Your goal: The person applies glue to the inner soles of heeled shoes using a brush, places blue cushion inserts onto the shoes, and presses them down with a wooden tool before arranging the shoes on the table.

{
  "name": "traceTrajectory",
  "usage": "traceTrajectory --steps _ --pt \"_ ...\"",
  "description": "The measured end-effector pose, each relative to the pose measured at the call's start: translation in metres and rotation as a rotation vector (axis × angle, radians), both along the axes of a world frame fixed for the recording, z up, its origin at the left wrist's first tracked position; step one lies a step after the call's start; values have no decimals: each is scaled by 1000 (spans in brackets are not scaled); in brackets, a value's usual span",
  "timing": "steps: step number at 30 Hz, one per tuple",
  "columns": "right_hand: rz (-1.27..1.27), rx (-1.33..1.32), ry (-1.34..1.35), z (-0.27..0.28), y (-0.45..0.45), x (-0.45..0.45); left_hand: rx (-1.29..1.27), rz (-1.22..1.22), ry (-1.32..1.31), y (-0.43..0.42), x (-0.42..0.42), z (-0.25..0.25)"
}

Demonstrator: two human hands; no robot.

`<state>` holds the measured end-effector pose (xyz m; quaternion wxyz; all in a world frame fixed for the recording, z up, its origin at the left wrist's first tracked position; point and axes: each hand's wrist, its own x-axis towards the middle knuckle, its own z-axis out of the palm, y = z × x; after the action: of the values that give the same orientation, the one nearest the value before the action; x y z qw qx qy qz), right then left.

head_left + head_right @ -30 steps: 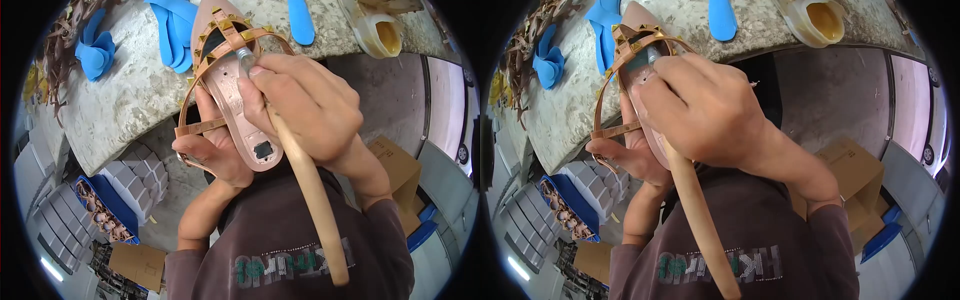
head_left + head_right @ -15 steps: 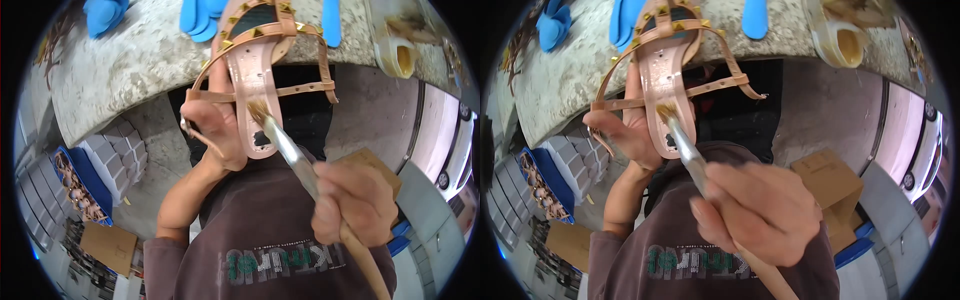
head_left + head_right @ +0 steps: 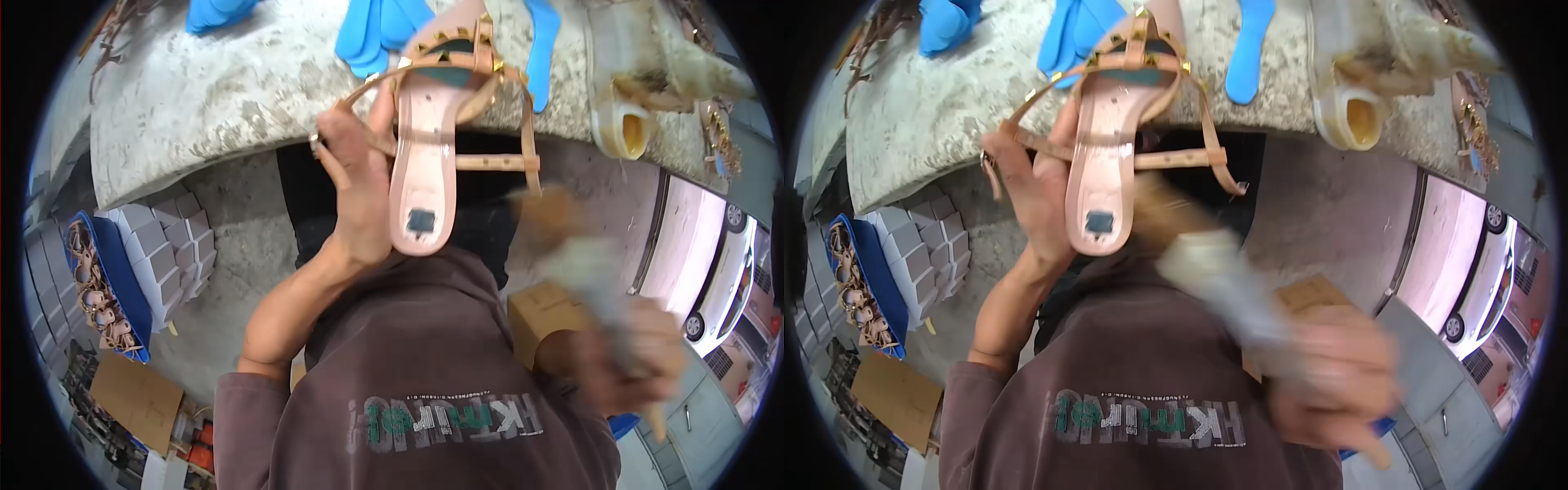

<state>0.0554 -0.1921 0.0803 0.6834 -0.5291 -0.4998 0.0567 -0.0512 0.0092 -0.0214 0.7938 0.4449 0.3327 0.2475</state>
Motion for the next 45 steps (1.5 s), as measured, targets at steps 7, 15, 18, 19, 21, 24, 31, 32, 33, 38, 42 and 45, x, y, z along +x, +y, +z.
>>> traceTrajectory --steps 7,15,18,19,21,24,31,32,33,38,42,45 --pt "-739 -599 -701 51 83 83 -140 352 -518 63 -68 50" --pt "-288 -1038 -534 -67 302 83 -135 372 -413 50 -86 50" --pt "-352 -1028 -539 -75 302 77 -117 351 -383 40 -86 48" --pt "-336 -1025 -532 -73 298 75 -113 319 -377 38 -85 46" --pt "-247 -1049 -415 -53 281 86 -96 257 -298 33 -78 38" --pt "-242 -676 -348 -6 223 122 -113 110 -163 19 -49 29" --pt "-165 -771 124 62 98 126 -270 -366 -74 21 -12 18" --pt "-66 -775 201 72 87 104 -317 -401 -54 22 -20 21" --pt "31 -774 286 80 85 80 -324 -403 -34 22 -25 19" --pt "189 -862 -67 11 124 23 -625 -449 -298 24 -35 6" --pt "89 -805 -86 -23 135 24 -630 -433 -286 24 -35 14" --pt "52 -735 -214 -38 140 30 -501 -435 -244 24 -38 15"
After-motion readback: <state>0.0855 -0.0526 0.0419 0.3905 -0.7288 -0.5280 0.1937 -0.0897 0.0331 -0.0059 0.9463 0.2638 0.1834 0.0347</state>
